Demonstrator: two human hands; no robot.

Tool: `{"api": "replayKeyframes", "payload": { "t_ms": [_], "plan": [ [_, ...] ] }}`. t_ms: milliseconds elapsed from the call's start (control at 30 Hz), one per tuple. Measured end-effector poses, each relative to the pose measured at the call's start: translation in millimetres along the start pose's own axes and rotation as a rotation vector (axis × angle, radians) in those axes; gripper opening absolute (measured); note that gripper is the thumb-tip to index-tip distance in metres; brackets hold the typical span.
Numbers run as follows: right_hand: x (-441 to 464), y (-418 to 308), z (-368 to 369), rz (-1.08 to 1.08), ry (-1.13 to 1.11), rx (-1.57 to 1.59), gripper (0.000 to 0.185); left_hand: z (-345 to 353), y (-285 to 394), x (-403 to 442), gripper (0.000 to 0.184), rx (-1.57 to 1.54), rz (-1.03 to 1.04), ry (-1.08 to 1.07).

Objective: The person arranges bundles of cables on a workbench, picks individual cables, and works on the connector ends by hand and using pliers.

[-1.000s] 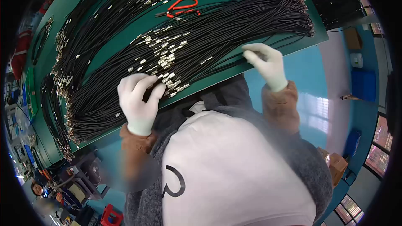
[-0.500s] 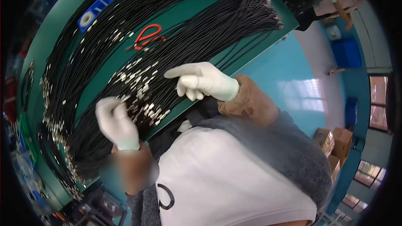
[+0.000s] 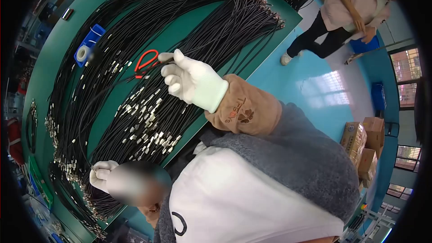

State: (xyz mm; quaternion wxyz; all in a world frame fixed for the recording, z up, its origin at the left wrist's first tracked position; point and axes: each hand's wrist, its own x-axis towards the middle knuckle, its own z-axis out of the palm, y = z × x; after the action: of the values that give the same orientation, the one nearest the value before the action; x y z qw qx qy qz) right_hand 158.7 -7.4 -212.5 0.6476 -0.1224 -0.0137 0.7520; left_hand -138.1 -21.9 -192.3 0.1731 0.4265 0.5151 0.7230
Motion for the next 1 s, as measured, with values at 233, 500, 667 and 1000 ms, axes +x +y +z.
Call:
{"api": "replayKeyframes", "payload": {
  "t_ms": [233, 500, 667, 1000],
  "plan": [
    [-24, -21, 7, 0.689, -0.388, -0.631, 0.038, -40, -26, 28, 0.01, -0.515, -0.162, -0.014],
    [4, 37, 66, 0.661, -0.208, 0.047, 0.045, -85, -27, 22, 0.011, -0.777, -0.314, 0.148],
    [28, 62, 57, 0.255, -0.197, 0.099, 0.03, -75, -17, 16, 0.015, -0.705, 0.003, 0.271],
    [-6, 67, 147, -0.285, -0.645, -0.642, 0.031, -13, 8, -19, 0.011, -0.039, -0.176, -0.63]
  ]
}}
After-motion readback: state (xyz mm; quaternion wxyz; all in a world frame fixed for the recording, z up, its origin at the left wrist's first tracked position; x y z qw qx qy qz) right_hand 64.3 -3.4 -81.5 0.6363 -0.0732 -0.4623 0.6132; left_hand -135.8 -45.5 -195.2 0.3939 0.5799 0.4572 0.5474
